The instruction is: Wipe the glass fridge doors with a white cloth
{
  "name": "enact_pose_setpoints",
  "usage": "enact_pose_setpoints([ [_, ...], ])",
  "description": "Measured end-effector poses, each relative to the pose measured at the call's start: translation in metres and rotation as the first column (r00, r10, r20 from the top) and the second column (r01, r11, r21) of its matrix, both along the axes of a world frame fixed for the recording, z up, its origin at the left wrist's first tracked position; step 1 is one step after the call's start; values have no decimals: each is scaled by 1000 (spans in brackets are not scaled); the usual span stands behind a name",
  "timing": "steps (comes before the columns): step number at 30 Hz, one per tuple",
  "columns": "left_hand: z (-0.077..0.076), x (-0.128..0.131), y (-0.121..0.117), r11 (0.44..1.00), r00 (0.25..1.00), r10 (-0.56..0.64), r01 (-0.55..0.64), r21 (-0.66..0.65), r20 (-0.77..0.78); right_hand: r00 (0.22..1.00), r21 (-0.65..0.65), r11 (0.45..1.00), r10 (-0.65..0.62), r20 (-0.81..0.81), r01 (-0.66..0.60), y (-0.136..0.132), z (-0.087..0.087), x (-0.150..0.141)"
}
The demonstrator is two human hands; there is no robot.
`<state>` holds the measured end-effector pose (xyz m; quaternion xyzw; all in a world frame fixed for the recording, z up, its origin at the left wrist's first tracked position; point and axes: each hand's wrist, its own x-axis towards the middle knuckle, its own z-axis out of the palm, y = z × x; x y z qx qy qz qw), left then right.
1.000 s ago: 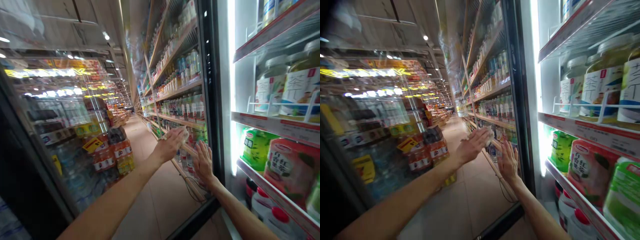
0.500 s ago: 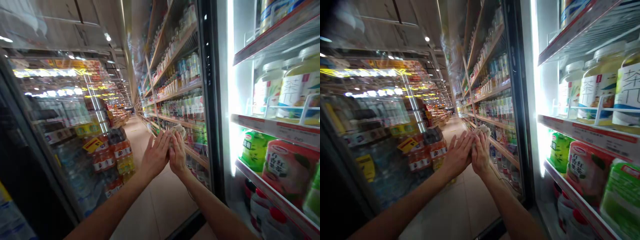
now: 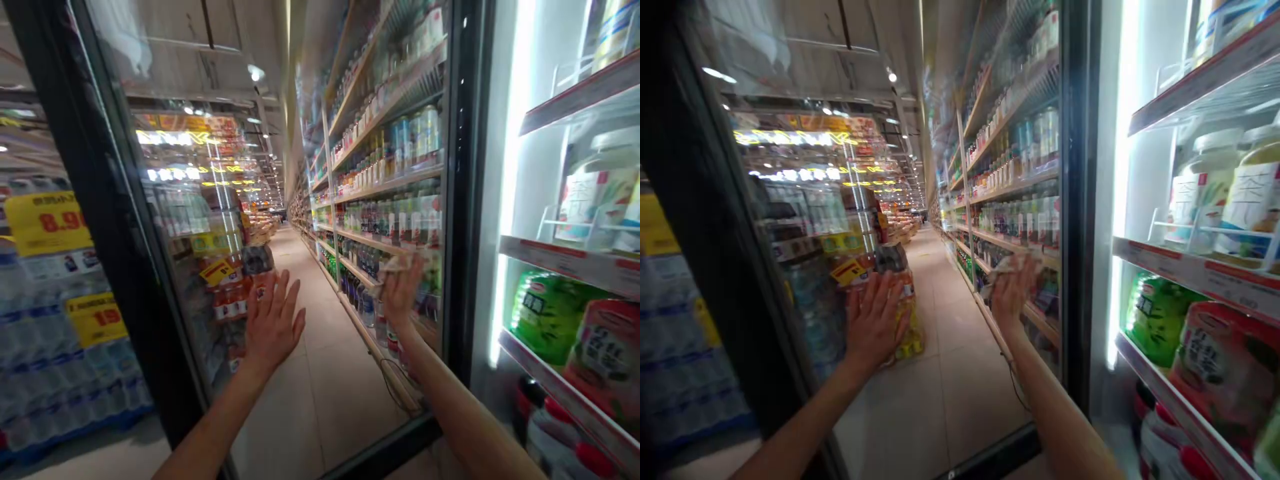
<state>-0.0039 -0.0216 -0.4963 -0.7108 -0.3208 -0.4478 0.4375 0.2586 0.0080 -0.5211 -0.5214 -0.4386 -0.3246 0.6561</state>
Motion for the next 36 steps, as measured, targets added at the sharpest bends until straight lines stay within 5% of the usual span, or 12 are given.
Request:
enact_pose_setpoints([
  [3, 1, 1, 1, 1000, 1000, -12, 12, -5, 15, 899, -52, 994, 111, 425, -98, -10, -11, -66],
  [5, 1, -1, 1, 1000, 1000, -16, 16, -9, 14, 815, -87, 992, 127, 566, -95, -13, -19, -81],
  [8, 1, -2, 0, 1000, 1000, -11, 11, 0, -1, 867, -86, 996, 52, 496, -10, -10, -25, -42],
  [12, 0, 0, 0, 1000, 1000, -6, 6, 4, 3, 990, -13, 998, -66, 127, 68, 0, -20, 23],
  [15, -1, 1, 0, 1000, 1000, -7, 7, 6, 15, 988, 26, 999, -30, 152, 26, -2, -15, 0],
  [19, 0, -1, 1, 1000, 1000, -4, 4, 26, 7, 863, -76, 996, 83, 499, -51, -12, -21, -63],
  [22, 0, -2, 1, 1000, 1000, 0, 0, 10, -3, 802, -93, 995, 77, 592, -28, -11, -24, -47],
  [25, 0, 0, -1, 1000, 1000, -2, 2, 5, 0, 958, -39, 998, -44, 285, 57, -2, -19, 9],
  [28, -2, 1, -1, 1000, 1000, -10, 10, -4, 19, 995, 16, 996, -83, 49, 82, 4, -8, 29],
  [33, -1, -1, 3, 1000, 1000, -18, 18, -3, 22, 907, -29, 999, 31, 420, -21, -6, -8, -44],
  [36, -1, -2, 3, 1000, 1000, -13, 13, -3, 22, 795, -89, 995, 81, 601, -34, -10, -16, -49],
])
